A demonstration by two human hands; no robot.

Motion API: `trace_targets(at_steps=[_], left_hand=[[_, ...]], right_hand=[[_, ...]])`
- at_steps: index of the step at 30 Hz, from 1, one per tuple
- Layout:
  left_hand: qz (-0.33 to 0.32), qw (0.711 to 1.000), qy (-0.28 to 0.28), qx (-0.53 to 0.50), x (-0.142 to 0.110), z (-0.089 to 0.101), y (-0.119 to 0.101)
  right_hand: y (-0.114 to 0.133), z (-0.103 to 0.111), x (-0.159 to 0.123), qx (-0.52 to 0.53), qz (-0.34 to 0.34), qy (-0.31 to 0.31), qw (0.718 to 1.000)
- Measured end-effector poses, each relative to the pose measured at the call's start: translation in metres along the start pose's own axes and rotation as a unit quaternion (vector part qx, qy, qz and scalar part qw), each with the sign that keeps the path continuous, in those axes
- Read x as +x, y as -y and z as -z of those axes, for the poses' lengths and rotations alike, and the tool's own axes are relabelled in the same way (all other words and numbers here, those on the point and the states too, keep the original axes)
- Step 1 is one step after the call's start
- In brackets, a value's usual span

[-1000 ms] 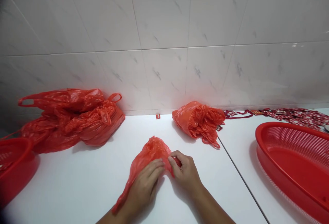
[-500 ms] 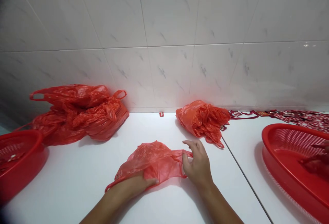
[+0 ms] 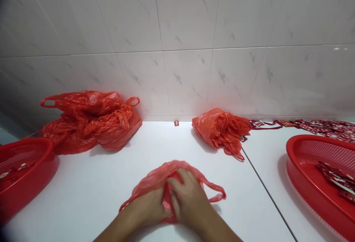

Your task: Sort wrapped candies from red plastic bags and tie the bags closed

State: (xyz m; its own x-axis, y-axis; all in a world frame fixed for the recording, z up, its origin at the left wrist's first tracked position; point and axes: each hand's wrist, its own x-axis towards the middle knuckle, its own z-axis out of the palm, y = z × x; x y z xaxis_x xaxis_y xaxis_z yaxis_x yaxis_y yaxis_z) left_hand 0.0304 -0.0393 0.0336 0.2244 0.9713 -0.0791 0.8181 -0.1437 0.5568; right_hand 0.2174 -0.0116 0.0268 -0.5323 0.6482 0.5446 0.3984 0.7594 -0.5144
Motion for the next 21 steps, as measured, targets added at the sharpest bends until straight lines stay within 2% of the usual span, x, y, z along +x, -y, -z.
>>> trace_targets(at_steps=[3,6,8,10,13,15,16,18,21], left_hand=[[0.015,0.997,0.069,0.043,-0.006,0.007,-0.005],[-0.002,0.992,0.119,0.052,-0.007,0.013,-0.008],[-0.026,0.992,0.116,0.033,-0.005,0.018,-0.010],[-0.082,0.994,0.068,-0.003,-0.002,0.021,-0.012],[-0.193,0.979,0.004,-0.062,0.004,0.020,-0.014],[-0.222,0.973,0.014,-0.061,0.008,0.016,-0.013],[-0.209,0.976,0.025,-0.047,0.009,0.013,-0.011],[-0.142,0.989,0.036,-0.008,0.011,0.012,-0.005],[-0.038,0.999,0.029,0.011,0.013,0.020,0.005]], right_hand=[[-0.025,0.013,-0.003,-0.014,-0.167,0.057,0.984],[-0.038,0.023,-0.009,-0.008,-0.262,0.157,0.952],[-0.042,0.025,-0.010,-0.005,-0.282,0.235,0.930],[-0.045,0.026,-0.008,-0.004,-0.289,0.288,0.913],[-0.051,0.027,-0.005,0.006,-0.290,0.320,0.902],[-0.055,0.028,-0.005,0.009,-0.282,0.329,0.901],[-0.057,0.028,-0.005,0.010,-0.275,0.331,0.903],[-0.058,0.029,-0.007,0.013,-0.261,0.326,0.908],[-0.055,0.031,-0.010,0.010,-0.238,0.284,0.929]])
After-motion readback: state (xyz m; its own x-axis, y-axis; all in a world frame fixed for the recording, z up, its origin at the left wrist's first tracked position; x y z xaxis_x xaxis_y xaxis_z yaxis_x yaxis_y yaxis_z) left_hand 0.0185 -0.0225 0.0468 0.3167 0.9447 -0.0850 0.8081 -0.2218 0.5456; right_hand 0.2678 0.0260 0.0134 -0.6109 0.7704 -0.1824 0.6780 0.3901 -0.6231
